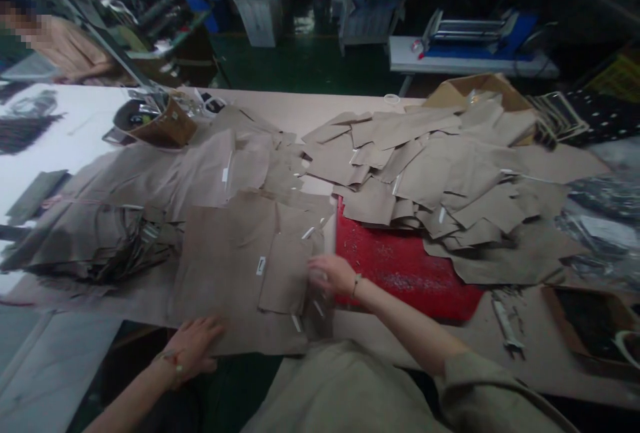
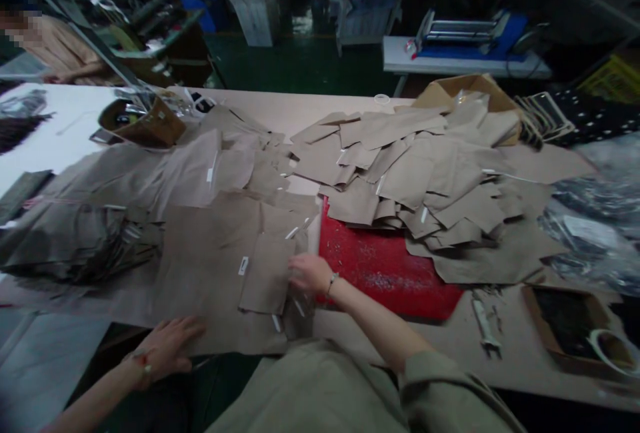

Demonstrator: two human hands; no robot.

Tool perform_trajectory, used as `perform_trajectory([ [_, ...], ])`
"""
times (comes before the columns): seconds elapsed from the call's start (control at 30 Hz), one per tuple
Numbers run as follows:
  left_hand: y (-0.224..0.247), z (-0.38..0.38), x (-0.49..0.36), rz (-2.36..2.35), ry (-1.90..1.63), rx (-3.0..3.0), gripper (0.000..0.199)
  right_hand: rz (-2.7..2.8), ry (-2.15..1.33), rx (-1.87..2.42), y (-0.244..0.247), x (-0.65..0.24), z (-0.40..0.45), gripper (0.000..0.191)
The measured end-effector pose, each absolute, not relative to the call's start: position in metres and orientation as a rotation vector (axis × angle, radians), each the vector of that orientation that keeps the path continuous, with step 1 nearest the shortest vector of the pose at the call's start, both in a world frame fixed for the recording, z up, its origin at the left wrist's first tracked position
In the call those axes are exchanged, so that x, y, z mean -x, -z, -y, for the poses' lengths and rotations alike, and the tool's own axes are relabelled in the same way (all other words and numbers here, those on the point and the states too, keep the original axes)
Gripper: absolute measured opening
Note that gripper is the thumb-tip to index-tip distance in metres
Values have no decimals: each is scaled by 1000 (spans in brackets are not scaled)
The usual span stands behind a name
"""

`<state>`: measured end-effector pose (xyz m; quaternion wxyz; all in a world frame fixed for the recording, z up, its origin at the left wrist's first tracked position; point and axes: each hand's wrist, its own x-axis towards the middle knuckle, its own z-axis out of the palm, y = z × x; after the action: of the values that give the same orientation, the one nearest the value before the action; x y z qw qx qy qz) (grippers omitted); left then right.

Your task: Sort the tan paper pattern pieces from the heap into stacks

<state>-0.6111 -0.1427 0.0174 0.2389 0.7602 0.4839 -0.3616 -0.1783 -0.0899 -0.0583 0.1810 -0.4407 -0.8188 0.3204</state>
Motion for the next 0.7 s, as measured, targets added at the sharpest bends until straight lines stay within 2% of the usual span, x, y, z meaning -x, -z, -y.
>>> perform_trajectory([
  [0.1, -42, 97, 570, -1330, 1027, -2044, 62, 1892, -507, 1817, 58, 113, -15, 42],
  [0.2, -62, 46, 513, -1320, 834, -2247, 50, 1579, -390, 2148, 75, 55, -109, 61],
  [0.23, -65, 31, 493, -1317, 758, -2310, 48, 1498, -419, 2205, 82, 40, -132, 58],
  [0.33, -62, -11, 426, -1283, 571, -2412, 42, 1314, -496, 2216, 101, 1, -173, 30],
  [0.43, -39, -56, 351, -1201, 394, -2486, 39, 1298, -462, 2118, 112, -24, -186, 25],
  [0.47, -29, -73, 325, -1169, 343, -2505, 39, 1323, -456, 2087, 115, -30, -187, 27],
  [0.57, 5, -130, 254, -1145, 316, -2510, 41, 1369, -484, 2020, 124, -43, -191, 49],
  [0.6, 15, -149, 238, -1171, 349, -2496, 41, 1364, -499, 2016, 127, -45, -193, 45],
  [0.7, 39, -198, 225, -1300, 395, -2457, 42, 1290, -524, 2020, 132, -47, -209, 14],
])
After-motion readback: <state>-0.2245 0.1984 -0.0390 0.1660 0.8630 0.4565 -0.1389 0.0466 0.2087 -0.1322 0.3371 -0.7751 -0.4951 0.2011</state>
